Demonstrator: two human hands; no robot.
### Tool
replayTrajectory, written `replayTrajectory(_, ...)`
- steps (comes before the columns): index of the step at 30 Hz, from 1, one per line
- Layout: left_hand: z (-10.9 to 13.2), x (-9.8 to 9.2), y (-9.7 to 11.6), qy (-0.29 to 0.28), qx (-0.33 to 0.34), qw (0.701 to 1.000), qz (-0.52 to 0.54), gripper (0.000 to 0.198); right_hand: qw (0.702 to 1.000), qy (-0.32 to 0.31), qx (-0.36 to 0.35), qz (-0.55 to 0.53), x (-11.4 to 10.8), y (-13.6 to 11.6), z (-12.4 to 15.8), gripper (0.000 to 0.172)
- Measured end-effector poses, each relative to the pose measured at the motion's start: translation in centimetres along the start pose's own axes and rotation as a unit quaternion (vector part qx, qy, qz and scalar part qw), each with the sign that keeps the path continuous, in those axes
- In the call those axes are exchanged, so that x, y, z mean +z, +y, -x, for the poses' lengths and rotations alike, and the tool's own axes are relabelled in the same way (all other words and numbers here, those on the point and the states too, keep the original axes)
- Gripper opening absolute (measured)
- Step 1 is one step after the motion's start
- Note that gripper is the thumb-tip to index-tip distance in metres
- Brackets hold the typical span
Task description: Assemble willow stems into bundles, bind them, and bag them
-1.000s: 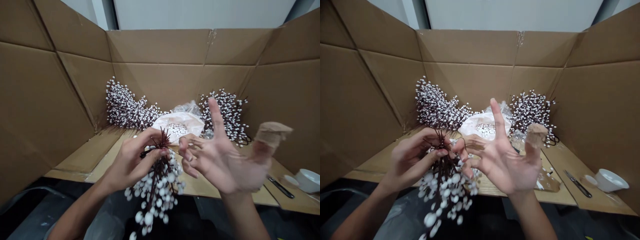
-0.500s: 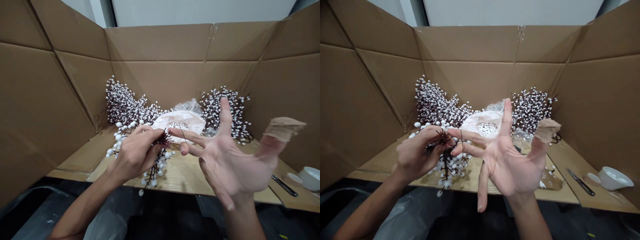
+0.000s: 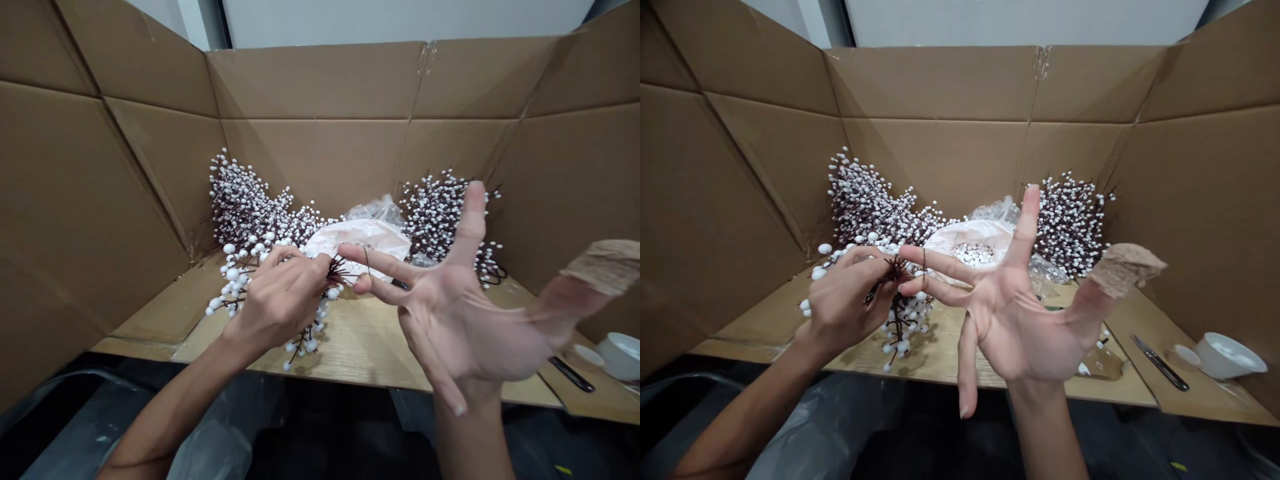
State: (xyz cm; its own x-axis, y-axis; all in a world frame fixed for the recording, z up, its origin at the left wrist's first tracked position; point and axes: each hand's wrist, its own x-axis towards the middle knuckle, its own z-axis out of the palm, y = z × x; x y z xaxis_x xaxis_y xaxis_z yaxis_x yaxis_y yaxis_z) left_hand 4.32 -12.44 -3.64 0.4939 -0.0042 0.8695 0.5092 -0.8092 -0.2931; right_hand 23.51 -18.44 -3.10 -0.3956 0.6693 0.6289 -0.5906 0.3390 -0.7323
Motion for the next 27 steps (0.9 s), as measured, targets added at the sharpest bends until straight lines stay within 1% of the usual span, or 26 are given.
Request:
replayTrajectory(2,-0.1,0.1,0.1,0.002,0.004,1.000,-0.004,0.018,1.000,-0.009,-0.013,0.008,-0.3,0.0,0.1,0.077)
replayTrajectory(4,-0.1,0.3,0.1,0.003,0.008,1.000,-0.005,0.019,1.000,-0.014,-0.010,0.021,-0.7,-0.1,0.2,0.072)
replayTrajectory(7,-0.1,0.5,0.1,0.006,0.018,1.000,-0.005,0.018,0.997,0.008,0.033,0.066,-1.1,-0.3,0.3,0.063)
replayTrajectory(9,-0.1,0.5,0.1,0.005,0.025,1.000,0.002,0.017,0.993,0.026,0.062,0.098,-1.1,-0.5,0.2,0.061)
replayTrajectory(10,-0.2,0.5,0.0,0.002,0.028,1.000,0.008,0.017,0.992,0.030,0.064,0.107,-1.0,-0.6,0.2,0.062)
replayTrajectory(13,-0.2,0.5,0.0,-0.012,0.034,0.999,0.023,0.020,0.994,0.010,0.029,0.101,-0.7,-0.8,0.1,0.065)
replayTrajectory(15,-0.2,0.5,-0.1,-0.020,0.035,0.999,0.031,0.020,0.995,0.012,0.018,0.098,-0.6,-1.0,0.1,0.061)
replayTrajectory(17,-0.2,0.4,-0.1,-0.027,0.038,0.998,0.038,0.021,0.993,0.030,0.045,0.105,-0.8,-1.1,0.1,0.057)
replayTrajectory(19,-0.2,0.4,-0.2,-0.035,0.044,0.998,0.040,0.022,0.991,0.043,0.074,0.105,-1.0,-1.1,0.0,0.058)
replayTrajectory(23,-0.3,0.4,-0.3,-0.040,0.060,0.997,0.035,0.022,0.992,0.025,0.089,0.083,-1.8,-1.2,-0.2,0.066)
replayTrajectory(26,-0.4,0.3,-0.4,-0.048,0.068,0.995,0.051,0.023,0.994,0.001,0.087,0.070,-2.4,-1.3,-0.2,0.065)
replayTrajectory(27,-0.4,0.3,-0.5,-0.051,0.072,0.994,0.061,0.024,0.994,0.001,0.083,0.074,-2.6,-1.4,-0.1,0.065)
